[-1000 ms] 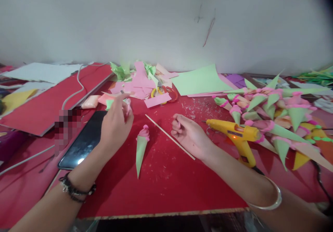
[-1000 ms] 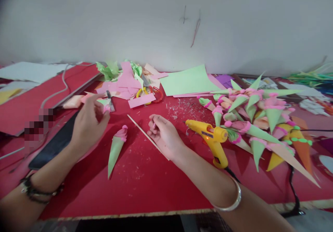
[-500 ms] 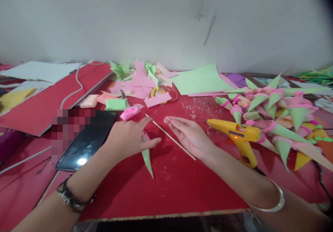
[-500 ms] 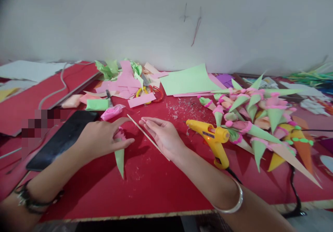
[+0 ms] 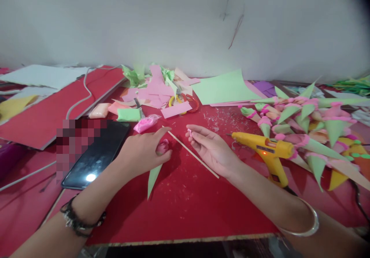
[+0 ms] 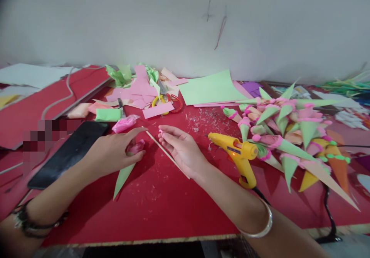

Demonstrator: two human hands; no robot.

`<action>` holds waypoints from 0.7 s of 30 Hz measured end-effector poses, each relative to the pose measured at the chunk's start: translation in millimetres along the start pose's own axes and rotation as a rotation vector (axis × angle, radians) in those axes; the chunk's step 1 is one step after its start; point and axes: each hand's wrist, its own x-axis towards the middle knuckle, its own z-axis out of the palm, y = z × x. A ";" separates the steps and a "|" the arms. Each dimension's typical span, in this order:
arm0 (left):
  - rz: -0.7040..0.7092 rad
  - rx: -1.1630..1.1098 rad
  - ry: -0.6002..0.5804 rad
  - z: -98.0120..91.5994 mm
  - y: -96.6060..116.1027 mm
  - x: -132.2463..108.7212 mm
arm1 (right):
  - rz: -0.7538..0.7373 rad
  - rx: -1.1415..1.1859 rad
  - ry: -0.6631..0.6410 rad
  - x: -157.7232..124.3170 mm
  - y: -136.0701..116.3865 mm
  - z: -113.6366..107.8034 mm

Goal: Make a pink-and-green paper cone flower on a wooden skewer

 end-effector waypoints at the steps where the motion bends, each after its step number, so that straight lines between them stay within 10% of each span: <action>1: -0.002 -0.018 -0.001 0.1 -0.1 0.1 | -0.003 -0.006 0.003 0.2 0.4 -0.1; 12: -0.041 -0.356 0.104 2.2 -7.4 5.5 | -0.042 0.023 -0.045 -0.4 2.4 -2.5; 21: -0.174 -1.300 0.069 3.4 0.5 8.6 | 0.039 -0.036 -0.074 -3.3 1.2 -2.1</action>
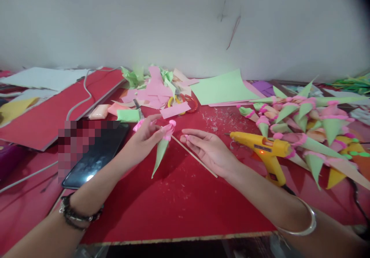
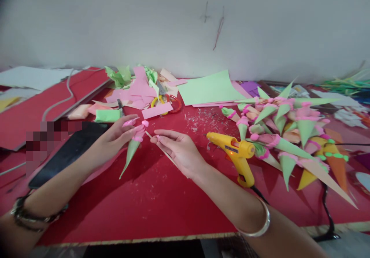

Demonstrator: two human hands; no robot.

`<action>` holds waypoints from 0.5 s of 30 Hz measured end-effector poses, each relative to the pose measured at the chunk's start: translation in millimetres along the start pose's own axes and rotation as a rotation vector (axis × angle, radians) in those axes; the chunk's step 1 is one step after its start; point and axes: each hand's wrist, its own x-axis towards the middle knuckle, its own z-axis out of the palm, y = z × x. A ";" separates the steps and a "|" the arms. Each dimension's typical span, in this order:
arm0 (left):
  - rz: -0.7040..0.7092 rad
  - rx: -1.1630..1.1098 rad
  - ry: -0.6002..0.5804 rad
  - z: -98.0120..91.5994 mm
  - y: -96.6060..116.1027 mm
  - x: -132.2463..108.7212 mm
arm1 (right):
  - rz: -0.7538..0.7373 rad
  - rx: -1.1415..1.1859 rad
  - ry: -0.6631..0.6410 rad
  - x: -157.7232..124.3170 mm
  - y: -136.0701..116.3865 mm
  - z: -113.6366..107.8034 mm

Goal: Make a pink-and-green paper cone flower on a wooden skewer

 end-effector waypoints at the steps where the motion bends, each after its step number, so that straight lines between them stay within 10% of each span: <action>1: -0.061 -0.081 0.011 1.5 -0.2 0.3 | -0.005 -0.010 0.002 0.2 0.1 -0.2; 15: -0.426 -0.629 -0.088 5.9 2.5 -3.3 | 0.003 -0.028 -0.080 -0.3 0.6 -0.8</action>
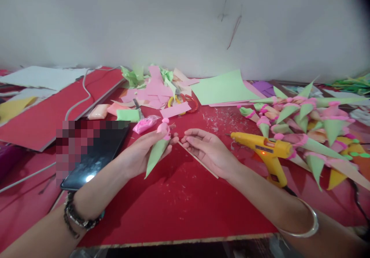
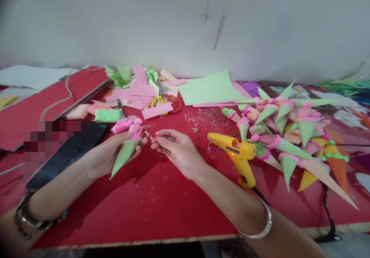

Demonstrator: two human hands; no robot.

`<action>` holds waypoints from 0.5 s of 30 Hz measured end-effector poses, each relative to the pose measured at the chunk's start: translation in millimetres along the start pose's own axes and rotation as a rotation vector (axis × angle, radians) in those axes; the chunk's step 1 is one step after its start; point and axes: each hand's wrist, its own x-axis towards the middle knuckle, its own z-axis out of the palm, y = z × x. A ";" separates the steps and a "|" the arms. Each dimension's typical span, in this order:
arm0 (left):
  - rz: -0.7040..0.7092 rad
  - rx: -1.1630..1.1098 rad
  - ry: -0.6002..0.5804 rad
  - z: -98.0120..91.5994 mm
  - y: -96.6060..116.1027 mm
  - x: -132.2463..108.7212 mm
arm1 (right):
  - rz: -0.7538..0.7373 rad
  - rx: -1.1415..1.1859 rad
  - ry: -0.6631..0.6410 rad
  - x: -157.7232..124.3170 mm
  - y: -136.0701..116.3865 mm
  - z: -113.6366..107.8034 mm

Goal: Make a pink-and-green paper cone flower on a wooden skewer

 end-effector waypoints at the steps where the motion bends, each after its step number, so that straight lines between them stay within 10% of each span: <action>1: 0.029 0.056 0.014 -0.2 -0.6 -0.1 | 0.001 -0.004 -0.001 0.0 0.1 0.0; 15: 0.414 0.654 0.161 2.0 0.8 2.8 | -0.007 -0.152 0.050 0.8 2.9 -1.1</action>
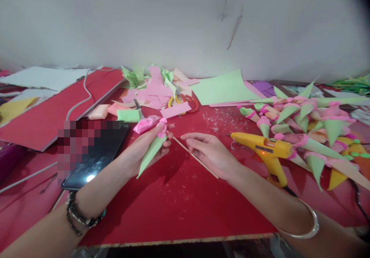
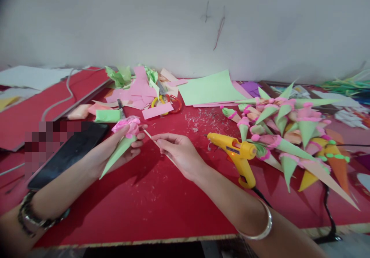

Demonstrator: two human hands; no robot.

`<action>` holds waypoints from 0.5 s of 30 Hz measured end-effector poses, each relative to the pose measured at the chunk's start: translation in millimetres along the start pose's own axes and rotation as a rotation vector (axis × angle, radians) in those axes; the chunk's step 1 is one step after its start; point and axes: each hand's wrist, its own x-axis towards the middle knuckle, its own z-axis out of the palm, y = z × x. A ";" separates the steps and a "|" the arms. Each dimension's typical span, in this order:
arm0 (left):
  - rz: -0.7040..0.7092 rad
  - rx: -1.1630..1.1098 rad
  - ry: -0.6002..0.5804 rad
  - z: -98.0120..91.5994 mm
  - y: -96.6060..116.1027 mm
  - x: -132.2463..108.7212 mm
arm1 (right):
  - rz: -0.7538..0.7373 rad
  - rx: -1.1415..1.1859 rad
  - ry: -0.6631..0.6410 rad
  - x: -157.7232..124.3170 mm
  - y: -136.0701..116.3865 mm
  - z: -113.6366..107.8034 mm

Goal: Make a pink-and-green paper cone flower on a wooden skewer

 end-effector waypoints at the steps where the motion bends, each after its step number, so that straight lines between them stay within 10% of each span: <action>1: -0.001 0.005 0.004 0.1 0.2 -0.3 | -0.002 0.007 -0.016 0.2 0.5 -0.4; 15: -0.227 -0.537 -0.133 0.2 5.5 -1.6 | 0.006 0.035 -0.053 -1.9 -1.1 -0.8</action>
